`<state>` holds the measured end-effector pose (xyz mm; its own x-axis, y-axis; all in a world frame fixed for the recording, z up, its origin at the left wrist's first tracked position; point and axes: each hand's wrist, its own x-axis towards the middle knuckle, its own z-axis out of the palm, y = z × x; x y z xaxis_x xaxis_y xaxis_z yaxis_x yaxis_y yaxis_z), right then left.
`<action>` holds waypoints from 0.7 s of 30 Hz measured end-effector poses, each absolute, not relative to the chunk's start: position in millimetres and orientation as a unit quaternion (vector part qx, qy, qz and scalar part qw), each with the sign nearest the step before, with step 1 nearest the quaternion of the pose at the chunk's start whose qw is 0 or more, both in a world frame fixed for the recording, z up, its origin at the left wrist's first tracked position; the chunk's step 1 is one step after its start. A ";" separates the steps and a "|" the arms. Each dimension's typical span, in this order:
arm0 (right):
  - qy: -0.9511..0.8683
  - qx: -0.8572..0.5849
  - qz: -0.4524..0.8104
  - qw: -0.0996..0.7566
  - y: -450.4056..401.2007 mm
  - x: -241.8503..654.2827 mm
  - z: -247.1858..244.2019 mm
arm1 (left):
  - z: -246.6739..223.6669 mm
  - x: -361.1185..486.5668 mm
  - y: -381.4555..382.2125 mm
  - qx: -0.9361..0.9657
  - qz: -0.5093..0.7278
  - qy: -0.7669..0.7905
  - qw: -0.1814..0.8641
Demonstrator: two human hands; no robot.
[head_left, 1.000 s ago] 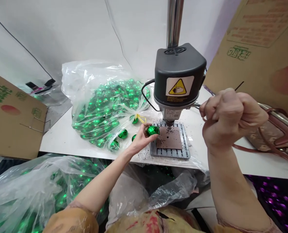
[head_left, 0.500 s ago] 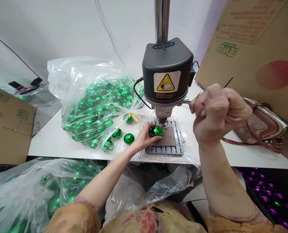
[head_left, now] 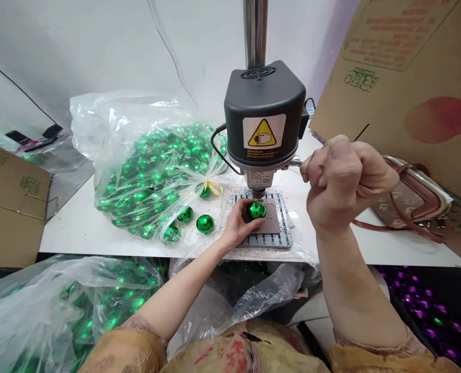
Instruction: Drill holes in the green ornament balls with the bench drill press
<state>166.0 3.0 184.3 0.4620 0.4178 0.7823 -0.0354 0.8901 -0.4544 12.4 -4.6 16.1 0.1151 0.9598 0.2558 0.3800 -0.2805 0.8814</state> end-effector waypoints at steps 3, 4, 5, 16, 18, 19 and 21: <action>-0.486 -0.214 0.127 0.838 3.3 164.9 185.1 | 13.1 14.8 -5.7 0.667 0.449 0.487 0.341; -0.480 -0.229 0.124 0.838 3.8 164.8 186.0 | 12.1 15.8 -5.7 0.665 0.454 0.480 0.348; -0.477 -0.245 0.124 0.835 4.7 165.0 187.4 | 11.0 16.9 -5.6 0.661 0.460 0.473 0.356; -0.486 -0.235 0.121 0.833 6.9 165.0 190.3 | 8.8 17.7 -3.7 0.651 0.474 0.458 0.377; -0.487 -0.223 0.108 0.837 4.0 164.7 182.8 | 8.6 17.6 -3.6 0.653 0.472 0.464 0.370; -0.490 -0.221 0.101 0.837 3.1 164.9 178.9 | 8.3 17.5 -3.7 0.654 0.472 0.466 0.366; -0.498 -0.220 0.091 0.834 2.7 166.0 172.0 | 7.4 17.3 -3.9 0.657 0.471 0.465 0.361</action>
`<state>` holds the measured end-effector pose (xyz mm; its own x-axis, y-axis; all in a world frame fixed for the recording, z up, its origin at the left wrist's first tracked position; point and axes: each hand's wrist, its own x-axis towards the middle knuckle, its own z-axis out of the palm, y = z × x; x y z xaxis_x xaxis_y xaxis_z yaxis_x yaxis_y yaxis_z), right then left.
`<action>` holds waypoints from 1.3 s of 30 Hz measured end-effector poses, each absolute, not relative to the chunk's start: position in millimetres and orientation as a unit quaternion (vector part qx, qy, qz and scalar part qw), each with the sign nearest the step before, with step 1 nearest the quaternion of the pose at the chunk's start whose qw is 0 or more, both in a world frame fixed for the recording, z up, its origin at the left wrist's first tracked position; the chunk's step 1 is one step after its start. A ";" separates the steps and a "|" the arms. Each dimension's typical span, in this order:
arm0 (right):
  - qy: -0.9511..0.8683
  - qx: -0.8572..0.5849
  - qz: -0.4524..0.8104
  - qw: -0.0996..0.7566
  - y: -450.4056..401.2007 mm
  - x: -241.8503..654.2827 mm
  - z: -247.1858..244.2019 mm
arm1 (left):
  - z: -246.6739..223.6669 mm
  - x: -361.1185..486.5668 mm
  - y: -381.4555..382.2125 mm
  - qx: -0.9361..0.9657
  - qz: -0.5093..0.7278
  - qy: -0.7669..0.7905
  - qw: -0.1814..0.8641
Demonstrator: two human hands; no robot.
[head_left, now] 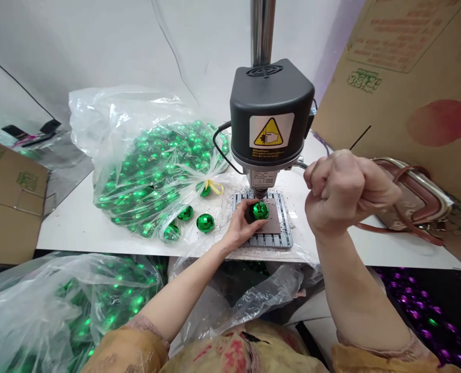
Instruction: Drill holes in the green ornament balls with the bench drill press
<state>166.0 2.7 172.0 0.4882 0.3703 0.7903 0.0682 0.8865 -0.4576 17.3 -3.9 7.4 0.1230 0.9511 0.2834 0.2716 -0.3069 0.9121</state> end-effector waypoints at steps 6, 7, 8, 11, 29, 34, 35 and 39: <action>-0.514 -0.168 0.066 0.839 4.5 169.6 159.2 | 6.2 17.7 -5.1 0.660 0.476 0.457 0.359; -0.516 -0.161 0.064 0.839 4.6 170.0 157.5 | 6.5 17.9 -5.3 0.659 0.476 0.458 0.359; -0.521 -0.150 0.063 0.838 4.6 170.5 155.8 | 6.8 18.0 -5.4 0.659 0.476 0.459 0.359; -0.541 -0.122 0.061 0.830 4.6 171.7 150.8 | 7.8 18.2 -5.8 0.660 0.475 0.459 0.359; -0.534 -0.125 0.042 0.835 6.9 170.0 148.0 | 11.2 22.2 -5.2 0.638 0.481 0.470 0.374; -0.485 -0.237 0.125 0.833 9.8 166.4 193.6 | 26.0 23.9 -27.0 0.659 0.477 0.519 0.262; -0.488 -0.242 0.126 0.829 11.1 167.0 198.2 | 29.7 21.8 -37.0 0.679 0.458 0.523 0.235; -0.494 -0.242 0.122 0.826 12.7 169.7 199.9 | 37.8 3.5 -84.1 0.818 0.276 0.457 0.213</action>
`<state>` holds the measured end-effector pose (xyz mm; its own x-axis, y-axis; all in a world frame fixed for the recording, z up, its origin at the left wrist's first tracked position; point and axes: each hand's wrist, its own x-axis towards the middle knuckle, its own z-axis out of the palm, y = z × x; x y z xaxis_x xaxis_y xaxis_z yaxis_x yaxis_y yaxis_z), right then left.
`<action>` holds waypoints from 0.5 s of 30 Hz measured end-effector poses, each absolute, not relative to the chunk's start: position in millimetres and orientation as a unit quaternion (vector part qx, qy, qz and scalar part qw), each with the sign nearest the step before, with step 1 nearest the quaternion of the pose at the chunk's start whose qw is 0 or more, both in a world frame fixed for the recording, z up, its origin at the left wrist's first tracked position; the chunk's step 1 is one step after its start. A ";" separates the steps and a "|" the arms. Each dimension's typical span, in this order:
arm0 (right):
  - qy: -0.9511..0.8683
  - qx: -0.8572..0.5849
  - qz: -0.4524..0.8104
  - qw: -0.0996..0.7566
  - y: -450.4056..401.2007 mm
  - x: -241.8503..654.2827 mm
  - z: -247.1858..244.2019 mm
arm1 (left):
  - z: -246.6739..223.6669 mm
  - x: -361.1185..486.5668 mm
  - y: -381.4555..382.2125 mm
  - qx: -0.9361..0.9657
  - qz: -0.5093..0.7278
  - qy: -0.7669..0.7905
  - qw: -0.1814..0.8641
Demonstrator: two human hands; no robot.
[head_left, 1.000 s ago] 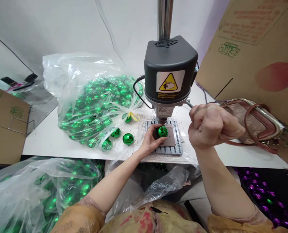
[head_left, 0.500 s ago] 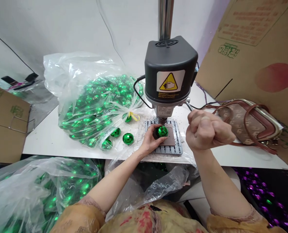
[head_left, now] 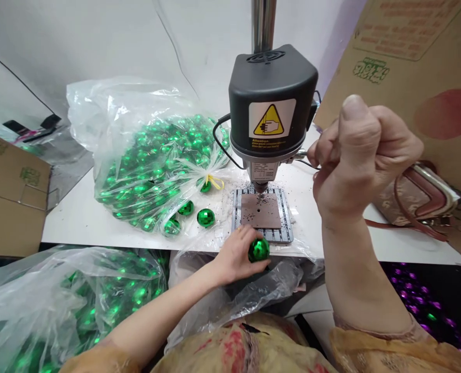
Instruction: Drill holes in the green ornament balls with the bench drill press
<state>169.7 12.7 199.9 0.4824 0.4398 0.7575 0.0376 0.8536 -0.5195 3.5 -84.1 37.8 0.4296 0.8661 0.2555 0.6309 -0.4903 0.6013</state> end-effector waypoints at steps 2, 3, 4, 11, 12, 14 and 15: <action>-0.492 -0.237 0.119 0.830 11.2 169.3 198.0 | 37.4 -9.2 -101.0 0.864 0.201 0.417 0.196; -0.488 -0.236 0.116 0.832 10.4 168.7 197.5 | 36.9 -16.0 -105.5 0.873 0.189 0.409 0.186; -0.485 -0.237 0.115 0.834 9.7 168.0 197.5 | 36.6 -23.1 -107.0 0.872 0.196 0.412 0.175; -0.471 -0.205 0.129 0.849 13.1 167.3 196.6 | 39.4 -75.2 -64.3 0.712 0.224 0.665 -0.009; -0.470 -0.206 0.130 0.848 13.5 167.7 195.9 | 39.3 -79.2 -57.2 0.707 0.217 0.674 0.009; -0.471 -0.209 0.130 0.847 13.0 168.0 194.8 | 39.4 -79.9 -45.6 0.713 0.246 0.652 0.071; -0.473 -0.213 0.130 0.845 12.0 167.9 194.6 | 39.8 -76.3 -40.9 0.713 0.283 0.632 0.108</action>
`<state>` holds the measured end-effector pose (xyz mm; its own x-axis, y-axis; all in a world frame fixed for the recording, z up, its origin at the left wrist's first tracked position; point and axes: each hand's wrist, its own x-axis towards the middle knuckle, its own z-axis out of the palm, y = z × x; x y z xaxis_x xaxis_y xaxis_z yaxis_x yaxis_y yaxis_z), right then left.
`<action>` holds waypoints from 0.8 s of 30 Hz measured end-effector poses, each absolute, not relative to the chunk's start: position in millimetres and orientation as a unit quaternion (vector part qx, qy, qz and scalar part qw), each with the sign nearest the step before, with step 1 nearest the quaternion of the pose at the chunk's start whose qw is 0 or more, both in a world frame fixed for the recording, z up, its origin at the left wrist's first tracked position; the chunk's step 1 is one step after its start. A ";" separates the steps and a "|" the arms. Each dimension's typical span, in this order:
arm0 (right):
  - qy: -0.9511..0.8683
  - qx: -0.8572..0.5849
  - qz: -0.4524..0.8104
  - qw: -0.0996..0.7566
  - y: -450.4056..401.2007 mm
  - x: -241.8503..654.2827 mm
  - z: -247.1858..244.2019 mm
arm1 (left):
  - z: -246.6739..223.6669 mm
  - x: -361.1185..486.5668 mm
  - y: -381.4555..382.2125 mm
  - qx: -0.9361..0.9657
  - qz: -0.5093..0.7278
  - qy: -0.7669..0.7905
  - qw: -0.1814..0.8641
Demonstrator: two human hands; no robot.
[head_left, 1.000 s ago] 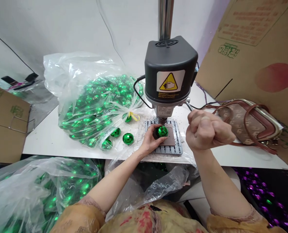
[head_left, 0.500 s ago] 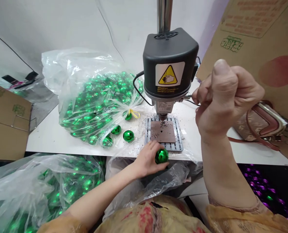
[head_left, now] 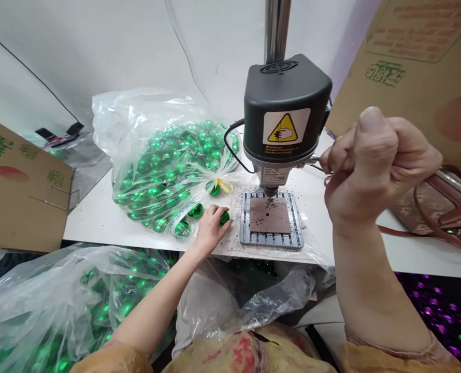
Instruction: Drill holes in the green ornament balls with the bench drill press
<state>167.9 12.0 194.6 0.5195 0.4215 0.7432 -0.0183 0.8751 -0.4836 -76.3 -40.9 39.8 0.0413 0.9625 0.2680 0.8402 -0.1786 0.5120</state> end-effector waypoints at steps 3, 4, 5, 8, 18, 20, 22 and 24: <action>-0.477 -0.231 0.130 0.838 8.2 166.9 194.9 | 40.3 -53.0 -27.0 0.659 0.423 0.565 0.259; -0.479 -0.235 0.131 0.836 7.2 166.5 195.2 | 39.4 -43.1 -21.6 0.628 0.459 0.541 0.320; -0.479 -0.236 0.131 0.835 6.5 166.2 195.3 | 37.7 -33.6 -15.7 0.598 0.485 0.516 0.375; -0.481 -0.229 0.126 0.837 6.8 166.0 195.2 | 27.8 -11.8 1.6 0.551 0.520 0.455 0.468; -0.489 -0.231 0.148 0.828 7.6 168.1 192.7 | 4.8 -1.0 14.5 0.606 0.492 0.400 0.480; -0.489 -0.231 0.147 0.828 7.4 167.7 192.7 | 5.9 0.3 12.4 0.628 0.481 0.385 0.475; -0.488 -0.230 0.146 0.829 7.5 167.5 192.8 | 7.9 1.6 9.2 0.647 0.467 0.379 0.469; -0.488 -0.225 0.146 0.830 7.8 167.5 192.8 | 10.1 3.0 5.3 0.661 0.456 0.384 0.456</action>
